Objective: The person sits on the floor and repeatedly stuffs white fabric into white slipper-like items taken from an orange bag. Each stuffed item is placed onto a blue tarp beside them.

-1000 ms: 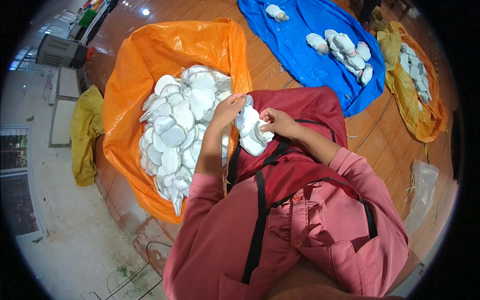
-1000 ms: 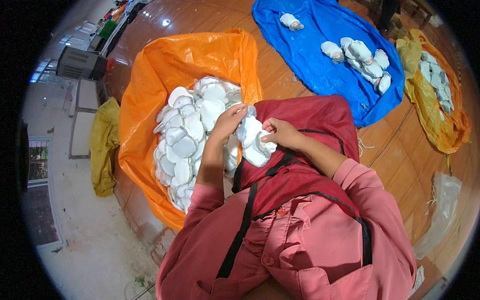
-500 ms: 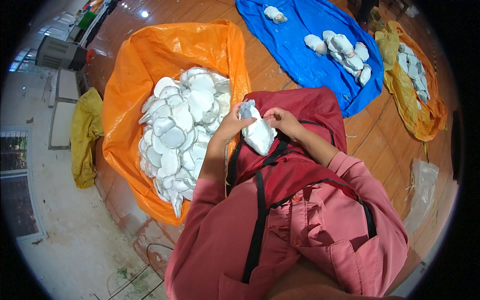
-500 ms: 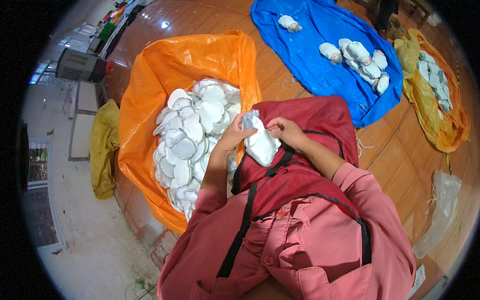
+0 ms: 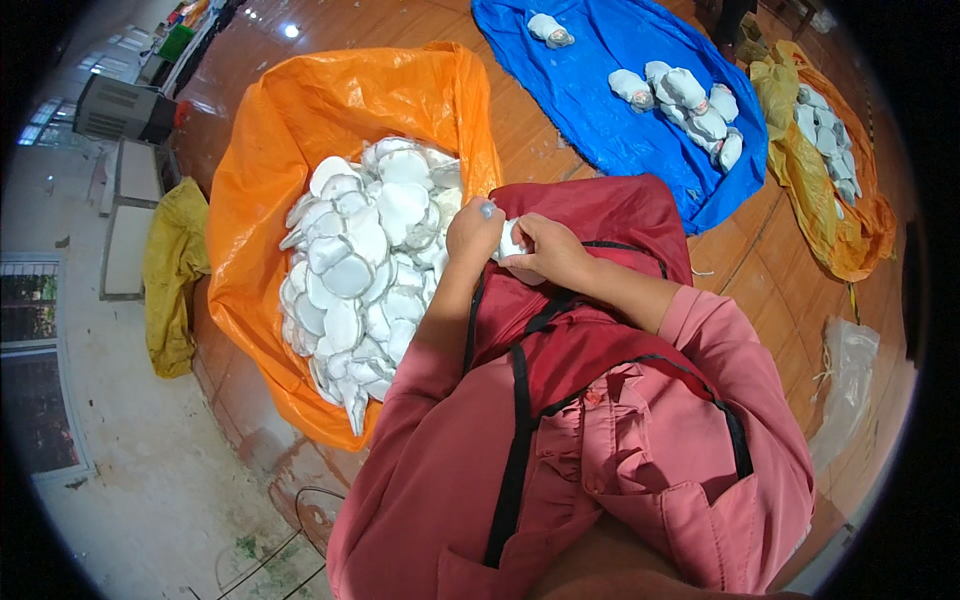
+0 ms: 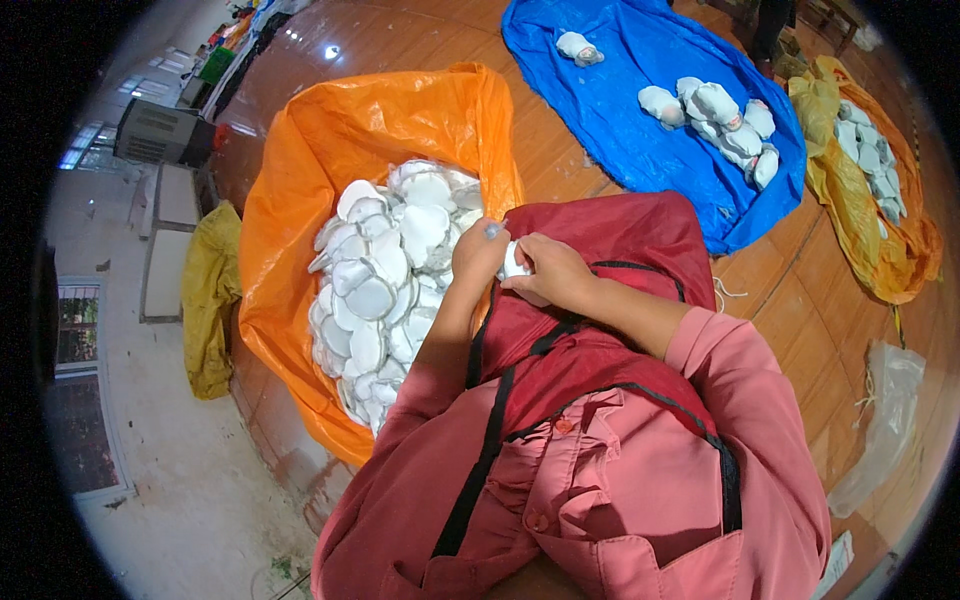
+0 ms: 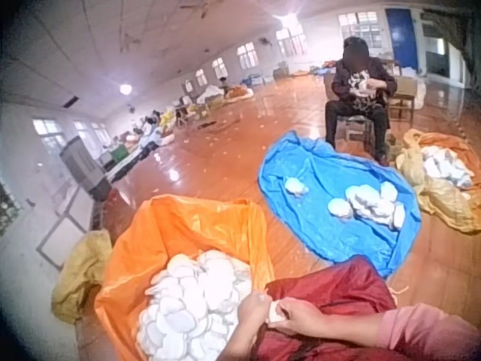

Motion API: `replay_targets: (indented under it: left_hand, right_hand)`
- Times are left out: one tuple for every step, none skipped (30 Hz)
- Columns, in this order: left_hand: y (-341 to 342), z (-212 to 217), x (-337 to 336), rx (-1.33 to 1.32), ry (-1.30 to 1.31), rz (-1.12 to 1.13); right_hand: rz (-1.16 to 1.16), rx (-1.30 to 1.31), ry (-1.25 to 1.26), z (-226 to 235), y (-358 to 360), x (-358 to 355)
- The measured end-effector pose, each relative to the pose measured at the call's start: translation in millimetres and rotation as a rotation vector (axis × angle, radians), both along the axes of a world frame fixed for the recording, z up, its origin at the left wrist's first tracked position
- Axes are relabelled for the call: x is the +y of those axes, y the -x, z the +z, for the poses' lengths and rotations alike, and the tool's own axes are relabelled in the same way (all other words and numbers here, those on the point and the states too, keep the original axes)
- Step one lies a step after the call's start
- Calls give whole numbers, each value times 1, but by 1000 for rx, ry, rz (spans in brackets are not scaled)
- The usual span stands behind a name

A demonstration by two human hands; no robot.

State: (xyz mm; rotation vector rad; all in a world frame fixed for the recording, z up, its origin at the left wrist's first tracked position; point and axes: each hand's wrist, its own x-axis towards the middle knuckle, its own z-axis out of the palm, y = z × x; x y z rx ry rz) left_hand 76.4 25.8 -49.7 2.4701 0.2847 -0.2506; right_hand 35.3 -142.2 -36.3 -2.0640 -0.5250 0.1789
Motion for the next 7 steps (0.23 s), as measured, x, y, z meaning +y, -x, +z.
replay_targets:
  left_hand:
    - [-2, -6, 2, 0, 16, -15]
    - [-5, -12, 4, 18, 38, -11]
    - [-7, -15, 5, 36, 61, -10]
    - [-10, -18, 6, 54, 85, -8]
    - [-12, -21, 6, 83, 77, -8]
    - [-14, -20, 5, 113, 70, -5]
    - [-15, -19, 4, 142, 62, -1]
  right_hand:
    - [18, -46, 62, 0, -3, 1]
    - [36, -92, 123, -1, -6, 2]
    - [41, -107, 177, -4, -10, 2]
    - [47, -123, 232, -9, -14, 3]
    - [54, -138, 286, -12, -17, 4]
    - [95, -90, 343, -10, -20, 5]
    - [137, -42, 399, -7, -23, 5]
